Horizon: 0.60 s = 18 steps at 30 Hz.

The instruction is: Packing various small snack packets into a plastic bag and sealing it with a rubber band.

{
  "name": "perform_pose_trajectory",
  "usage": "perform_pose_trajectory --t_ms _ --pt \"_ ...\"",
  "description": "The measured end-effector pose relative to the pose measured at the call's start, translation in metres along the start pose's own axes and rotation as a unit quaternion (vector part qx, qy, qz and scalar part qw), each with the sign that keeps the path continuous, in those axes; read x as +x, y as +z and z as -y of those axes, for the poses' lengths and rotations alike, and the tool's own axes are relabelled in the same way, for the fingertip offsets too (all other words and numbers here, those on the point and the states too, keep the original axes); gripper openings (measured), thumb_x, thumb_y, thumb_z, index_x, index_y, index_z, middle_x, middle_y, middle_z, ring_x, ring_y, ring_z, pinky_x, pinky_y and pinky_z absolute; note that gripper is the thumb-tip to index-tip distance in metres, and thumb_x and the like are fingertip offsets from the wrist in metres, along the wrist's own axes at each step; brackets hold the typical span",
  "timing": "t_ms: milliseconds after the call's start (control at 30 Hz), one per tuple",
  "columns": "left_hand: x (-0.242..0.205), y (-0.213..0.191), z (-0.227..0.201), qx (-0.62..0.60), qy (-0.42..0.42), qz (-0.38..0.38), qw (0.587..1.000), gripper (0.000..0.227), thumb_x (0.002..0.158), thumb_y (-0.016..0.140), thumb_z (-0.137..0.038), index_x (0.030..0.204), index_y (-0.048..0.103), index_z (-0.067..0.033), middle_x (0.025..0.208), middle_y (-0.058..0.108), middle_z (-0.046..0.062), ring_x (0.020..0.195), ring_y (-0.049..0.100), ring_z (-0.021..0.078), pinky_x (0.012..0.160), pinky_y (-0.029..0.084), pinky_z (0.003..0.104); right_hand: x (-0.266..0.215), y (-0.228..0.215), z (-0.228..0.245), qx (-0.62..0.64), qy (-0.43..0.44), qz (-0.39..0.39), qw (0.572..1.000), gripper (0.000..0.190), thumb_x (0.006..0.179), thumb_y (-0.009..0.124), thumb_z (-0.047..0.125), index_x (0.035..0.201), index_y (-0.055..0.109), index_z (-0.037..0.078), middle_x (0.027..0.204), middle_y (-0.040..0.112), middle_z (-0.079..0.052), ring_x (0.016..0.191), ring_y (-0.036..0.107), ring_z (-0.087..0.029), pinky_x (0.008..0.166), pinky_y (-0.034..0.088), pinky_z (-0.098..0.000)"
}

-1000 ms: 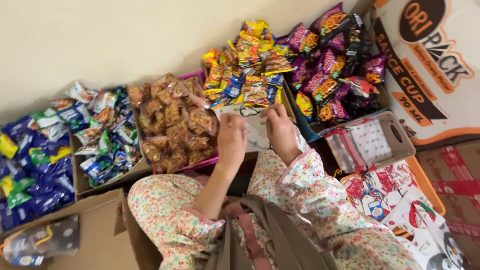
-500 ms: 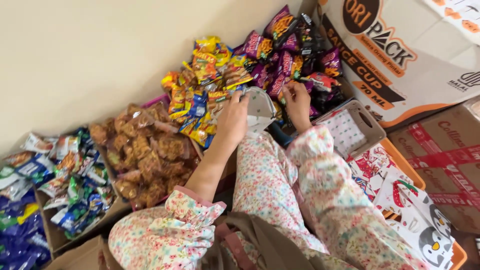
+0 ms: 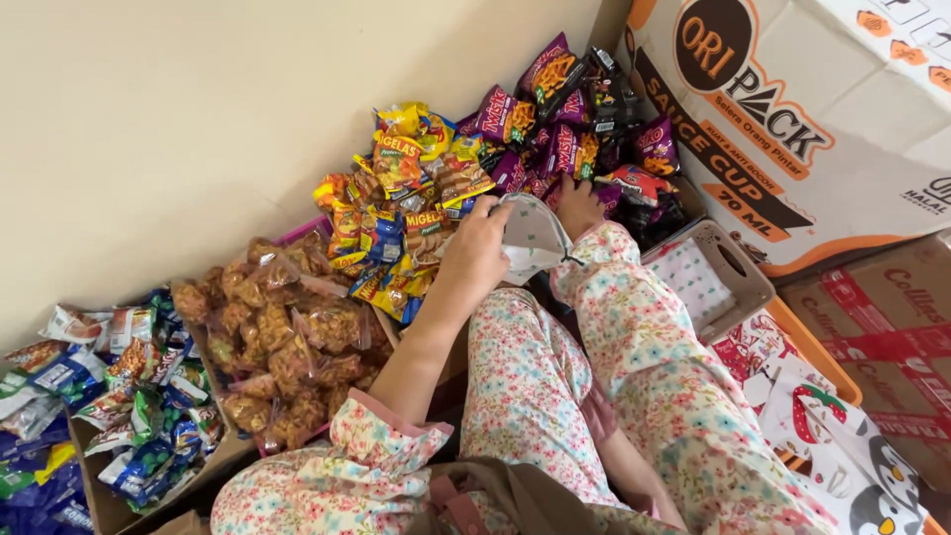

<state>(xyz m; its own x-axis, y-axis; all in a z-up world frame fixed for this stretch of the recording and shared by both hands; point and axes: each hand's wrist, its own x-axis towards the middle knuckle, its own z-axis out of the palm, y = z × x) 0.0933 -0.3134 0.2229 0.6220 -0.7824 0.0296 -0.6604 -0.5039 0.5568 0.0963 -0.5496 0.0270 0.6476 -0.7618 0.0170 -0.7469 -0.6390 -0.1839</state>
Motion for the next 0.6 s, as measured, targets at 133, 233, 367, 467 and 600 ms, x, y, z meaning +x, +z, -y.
perform_pose_trajectory --t_ms 133,233,367,467,600 --pt "-0.002 -0.014 -0.016 0.011 -0.006 -0.008 1.0 0.066 0.075 0.07 0.007 0.139 0.058 -0.0003 0.136 0.053 0.02 0.111 0.064 0.046 0.084 0.062 0.051 0.011 0.004 -0.033 0.053 0.003 0.154 0.987 0.072 0.1 0.056 0.018 0.158 0.023 0.045 0.135 0.056 -0.017 0.116 0.065 -0.045 0.095 0.053 -0.0602" --pt "0.003 -0.006 -0.014 0.002 -0.01 -0.035 0.999 0.057 0.078 0.068 0.006 0.134 0.063 -0.0027 0.129 0.057 0.019 0.108 0.065 0.0419 0.079 0.064 0.046 -0.005 -0.031 -0.054 0.185 -0.048 0.163 0.968 0.076 0.085 0.076 0.03 0.149 0.036 0.023 0.123 0.065 -0.027 0.117 0.064 -0.05 0.099 0.05 -0.0594" --pt "0.014 0.014 -0.003 0.024 0.013 -0.073 0.997 0.05 0.079 0.068 -0.001 0.127 0.067 -0.0102 0.127 0.06 0.014 0.11 0.064 0.0409 0.08 0.063 0.052 -0.008 -0.047 -0.083 0.366 -0.024 0.006 0.93 0.064 0.079 0.08 0.03 0.133 0.05 0.015 0.124 0.061 -0.026 0.118 0.061 -0.048 0.102 0.048 -0.0564" --pt "0.021 0.017 -0.007 0.023 0.006 -0.077 0.997 0.046 0.079 0.069 -0.005 0.124 0.069 -0.0141 0.124 0.061 0.01 0.11 0.063 0.039 0.08 0.063 0.052 -0.028 -0.083 -0.08 0.445 -0.035 -0.117 0.887 0.054 0.082 0.084 0.027 0.123 0.055 0.008 0.113 0.062 -0.027 0.109 0.063 -0.048 0.093 0.05 -0.0542" --pt "0.025 0.014 -0.014 0.019 -0.021 -0.079 0.997 0.039 0.08 0.073 -0.012 0.119 0.071 -0.0155 0.117 0.062 0.007 0.11 0.06 0.0362 0.08 0.063 0.052 -0.033 -0.134 -0.079 0.633 -0.017 -0.155 0.758 0.045 0.088 0.091 0.02 0.106 0.051 0.009 0.107 0.058 -0.011 0.085 0.064 -0.02 0.057 0.065 -0.0302"
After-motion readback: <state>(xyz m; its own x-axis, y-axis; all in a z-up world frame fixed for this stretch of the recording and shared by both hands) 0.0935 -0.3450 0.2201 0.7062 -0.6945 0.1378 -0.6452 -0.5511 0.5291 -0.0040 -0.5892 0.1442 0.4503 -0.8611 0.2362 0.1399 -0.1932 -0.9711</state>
